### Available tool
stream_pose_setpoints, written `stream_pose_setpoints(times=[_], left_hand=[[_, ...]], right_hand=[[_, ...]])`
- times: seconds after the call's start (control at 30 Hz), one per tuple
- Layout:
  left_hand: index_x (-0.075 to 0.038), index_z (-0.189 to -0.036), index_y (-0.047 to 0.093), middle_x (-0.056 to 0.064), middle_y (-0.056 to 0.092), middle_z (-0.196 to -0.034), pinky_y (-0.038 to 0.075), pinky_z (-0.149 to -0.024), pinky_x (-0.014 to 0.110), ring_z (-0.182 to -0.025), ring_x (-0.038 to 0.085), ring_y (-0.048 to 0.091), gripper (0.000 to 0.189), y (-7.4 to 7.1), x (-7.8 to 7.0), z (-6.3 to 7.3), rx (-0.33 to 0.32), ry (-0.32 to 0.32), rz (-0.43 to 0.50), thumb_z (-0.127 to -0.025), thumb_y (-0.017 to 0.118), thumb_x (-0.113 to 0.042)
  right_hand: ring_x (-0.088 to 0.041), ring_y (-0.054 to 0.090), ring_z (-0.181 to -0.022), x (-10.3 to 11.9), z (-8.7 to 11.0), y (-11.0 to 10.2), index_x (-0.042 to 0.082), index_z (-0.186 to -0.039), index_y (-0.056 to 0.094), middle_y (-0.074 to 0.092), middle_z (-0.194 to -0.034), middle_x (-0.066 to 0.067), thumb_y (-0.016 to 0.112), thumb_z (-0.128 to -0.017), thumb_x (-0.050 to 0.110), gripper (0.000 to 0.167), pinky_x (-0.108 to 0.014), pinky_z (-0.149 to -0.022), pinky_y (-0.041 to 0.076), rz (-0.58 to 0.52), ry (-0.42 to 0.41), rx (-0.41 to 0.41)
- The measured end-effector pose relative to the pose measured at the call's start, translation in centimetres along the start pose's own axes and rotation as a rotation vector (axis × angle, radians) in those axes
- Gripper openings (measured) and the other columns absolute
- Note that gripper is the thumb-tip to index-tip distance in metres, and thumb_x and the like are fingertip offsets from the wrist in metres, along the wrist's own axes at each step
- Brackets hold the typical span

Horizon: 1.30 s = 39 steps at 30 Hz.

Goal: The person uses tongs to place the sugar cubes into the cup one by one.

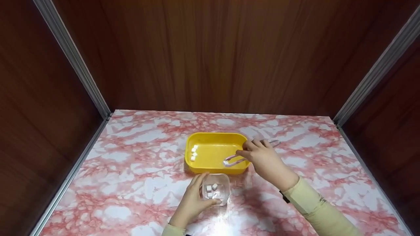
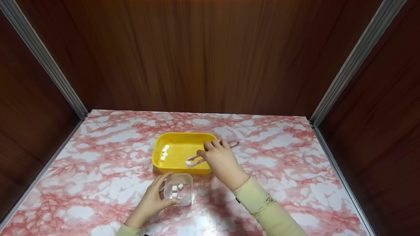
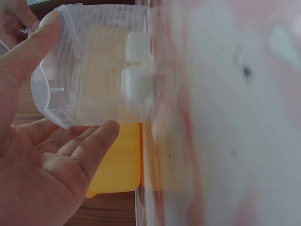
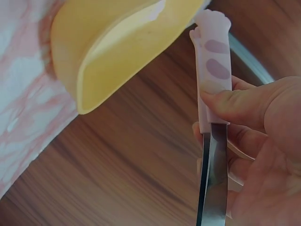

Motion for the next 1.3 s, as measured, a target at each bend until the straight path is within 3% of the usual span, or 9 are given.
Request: stream_pose_setpoints(times=[0.23, 0.5, 0.7, 0.97, 1.3], left_hand=[[-0.010, -0.147, 0.033, 0.008, 0.039, -0.142, 0.039, -0.103, 0.045, -0.131, 0.033, 0.036, 0.098, 0.2, 0.2, 0.0, 0.025, -0.035, 0.039, -0.069, 0.085, -0.038], [-0.010, -0.148, 0.031, 0.006, 0.038, -0.144, 0.039, -0.104, 0.042, -0.132, 0.033, 0.036, 0.101, 0.0, 0.0, -0.1, 0.037, -0.055, 0.038, -0.068, 0.085, -0.039], [-0.008, -0.147, 0.033, 0.008, 0.039, -0.142, 0.040, -0.103, 0.040, -0.131, 0.033, 0.038, 0.099, 0.1, 0.0, 0.1, 0.024, -0.038, 0.021, -0.068, 0.086, -0.034], [-0.011, -0.146, 0.035, 0.008, 0.040, -0.141, 0.042, -0.101, 0.038, -0.129, 0.029, 0.040, 0.093, 0.1, -0.1, 0.0, 0.000, -0.009, 0.033, -0.068, 0.086, -0.018], [-0.005, -0.145, 0.036, 0.010, 0.041, -0.140, 0.039, -0.104, 0.041, -0.130, 0.033, 0.038, 0.092, 0.0, 0.3, 0.0, -0.004, 0.025, 0.038, -0.070, 0.086, -0.026]], right_hand=[[-0.024, 0.050, -0.093, 1.4, 0.7, -0.3, 0.022, -0.109, 0.071, 0.058, -0.099, -0.003, 0.074, -0.077, -0.008, 0.043, -0.041, -0.078, 0.040, -0.030, -0.033, 0.015], [-0.021, 0.049, -0.089, 2.9, 1.7, 0.5, 0.024, -0.105, 0.072, 0.056, -0.096, 0.001, 0.074, -0.080, 0.005, 0.031, -0.037, -0.076, 0.038, -0.091, -0.044, 0.035], [-0.018, 0.049, -0.087, 4.0, 2.2, 1.0, 0.026, -0.105, 0.071, 0.055, -0.094, 0.003, 0.072, -0.082, 0.012, 0.027, -0.036, -0.076, 0.040, -0.102, -0.067, 0.046], [-0.019, 0.052, -0.091, 4.8, 2.2, 1.2, 0.025, -0.108, 0.072, 0.056, -0.097, 0.003, 0.074, -0.079, 0.007, 0.034, -0.038, -0.077, 0.043, -0.059, -0.110, 0.064], [-0.019, 0.051, -0.091, 5.0, 2.3, 1.3, 0.025, -0.109, 0.072, 0.056, -0.096, 0.003, 0.073, -0.080, 0.007, 0.034, -0.037, -0.077, 0.041, -0.062, -0.127, 0.060]])
Point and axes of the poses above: each hand's wrist, its own z-axis away from the middle knuckle, its own y-axis out of the palm, x = y × z, the point moved 1 cm from there along -z, towards the middle knuckle
